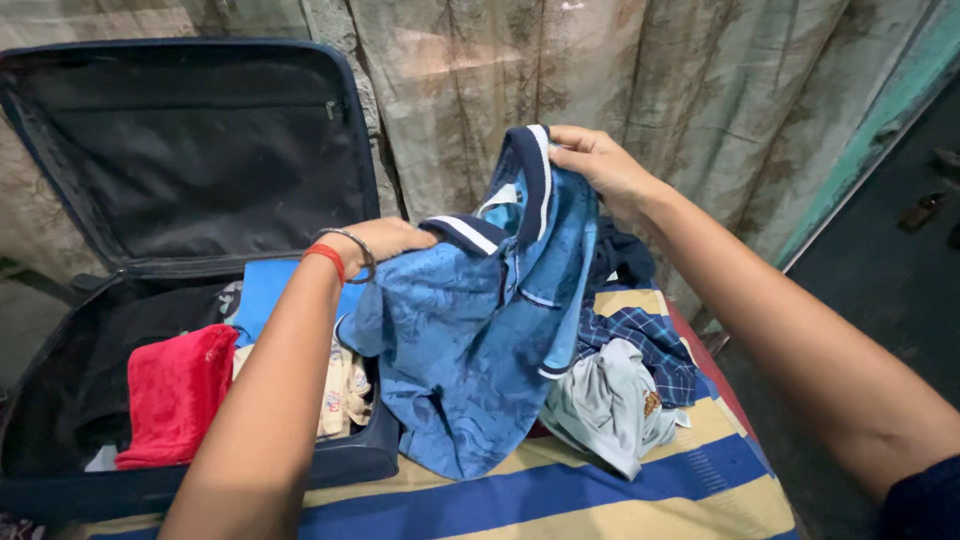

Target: The person packs various items of clothing into a suitcase by hand, including folding and smoothing a blue shirt, beige patterned shorts, a checkered shirt, and a yellow striped garment.

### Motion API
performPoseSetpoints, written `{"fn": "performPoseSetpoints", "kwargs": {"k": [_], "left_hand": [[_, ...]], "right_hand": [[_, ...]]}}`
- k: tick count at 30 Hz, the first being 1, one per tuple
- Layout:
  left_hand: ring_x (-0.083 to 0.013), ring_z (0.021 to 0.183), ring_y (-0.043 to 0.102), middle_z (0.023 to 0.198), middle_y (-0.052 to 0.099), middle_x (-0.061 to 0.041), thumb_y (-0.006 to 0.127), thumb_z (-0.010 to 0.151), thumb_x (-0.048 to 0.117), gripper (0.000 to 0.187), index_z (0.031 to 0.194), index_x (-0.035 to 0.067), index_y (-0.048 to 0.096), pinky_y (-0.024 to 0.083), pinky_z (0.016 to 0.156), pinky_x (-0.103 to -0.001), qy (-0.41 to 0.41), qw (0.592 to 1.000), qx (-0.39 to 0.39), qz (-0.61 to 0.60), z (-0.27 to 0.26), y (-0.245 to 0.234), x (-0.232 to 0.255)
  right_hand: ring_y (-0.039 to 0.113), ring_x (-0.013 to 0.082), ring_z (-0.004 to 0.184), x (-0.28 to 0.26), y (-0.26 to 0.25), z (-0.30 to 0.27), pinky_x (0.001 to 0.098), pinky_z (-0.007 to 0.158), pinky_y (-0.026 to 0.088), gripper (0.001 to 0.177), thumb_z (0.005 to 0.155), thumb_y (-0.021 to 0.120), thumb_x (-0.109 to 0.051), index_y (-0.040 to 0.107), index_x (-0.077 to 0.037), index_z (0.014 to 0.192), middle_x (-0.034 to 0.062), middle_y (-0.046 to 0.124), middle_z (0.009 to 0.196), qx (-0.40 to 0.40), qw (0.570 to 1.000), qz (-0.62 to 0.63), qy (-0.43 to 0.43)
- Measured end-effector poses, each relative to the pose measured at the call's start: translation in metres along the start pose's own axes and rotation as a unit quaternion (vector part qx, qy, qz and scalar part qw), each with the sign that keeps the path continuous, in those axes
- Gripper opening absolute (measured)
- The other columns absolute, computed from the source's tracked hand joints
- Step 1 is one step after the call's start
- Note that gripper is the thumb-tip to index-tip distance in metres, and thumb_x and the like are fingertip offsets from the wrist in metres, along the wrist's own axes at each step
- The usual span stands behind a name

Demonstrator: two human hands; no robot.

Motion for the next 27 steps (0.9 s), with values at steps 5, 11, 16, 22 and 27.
{"fn": "performPoseSetpoints", "kwargs": {"k": [5,11,16,22,27], "left_hand": [[-0.0126,0.075,0.063,0.087,0.068,-0.002,0.067,0.098,0.019,0.017,0.097,0.002,0.071,0.050,0.067,-0.031,0.161,0.947,0.102,-0.260,0.017,-0.050,-0.010],[-0.0107,0.078,0.068,0.093,0.075,-0.004,0.060,0.092,0.007,0.018,0.099,-0.002,0.074,0.054,0.074,-0.025,0.282,0.883,0.171,-0.335,0.008,-0.069,0.006],[-0.0113,0.075,0.066,0.090,0.074,-0.004,0.062,0.093,0.009,0.018,0.095,-0.005,0.074,0.052,0.072,-0.026,0.256,0.905,0.193,-0.279,0.013,-0.082,-0.011],[-0.0172,0.071,0.070,0.082,0.076,-0.006,0.064,0.087,0.018,0.025,0.092,-0.005,0.074,0.056,0.071,-0.031,0.067,0.949,0.100,-0.290,0.011,-0.073,-0.019],[-0.0245,0.066,0.070,0.082,0.075,-0.011,0.069,0.083,0.017,0.019,0.090,-0.001,0.072,0.058,0.065,-0.037,-0.046,0.920,0.105,-0.374,0.015,-0.049,-0.021]], "right_hand": [[0.069,0.0098,0.092,0.015,-0.016,0.002,0.0280,0.084,0.057,0.030,0.101,0.064,-0.024,0.070,-0.003,0.121,0.0023,0.075,0.110,0.014,0.997,0.000,0.074],[0.067,0.0050,0.095,0.037,-0.010,0.004,0.0252,0.088,0.054,0.033,0.099,0.067,-0.025,0.073,-0.002,0.121,-0.0010,0.075,0.111,-0.082,0.981,-0.133,0.113],[0.065,0.0041,0.095,0.046,-0.014,0.008,0.0246,0.086,0.053,0.033,0.098,0.064,-0.023,0.072,-0.004,0.124,-0.0030,0.075,0.112,-0.159,0.968,-0.134,0.140],[0.069,0.0103,0.084,0.059,-0.027,0.010,0.0308,0.079,0.058,0.020,0.097,0.065,-0.024,0.072,-0.007,0.103,0.0004,0.076,0.096,-0.089,0.972,0.079,0.201],[0.064,0.0110,0.070,0.098,-0.055,0.041,0.0273,0.068,0.054,0.019,0.097,0.066,-0.020,0.074,-0.003,0.093,0.0021,0.074,0.085,0.104,0.987,-0.033,0.116]]}}
Point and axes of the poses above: each hand's wrist, its own z-axis towards the middle knuckle, its own y-axis out of the palm, x = y × z, the point moved 9 cm from there along z, towards the middle knuckle
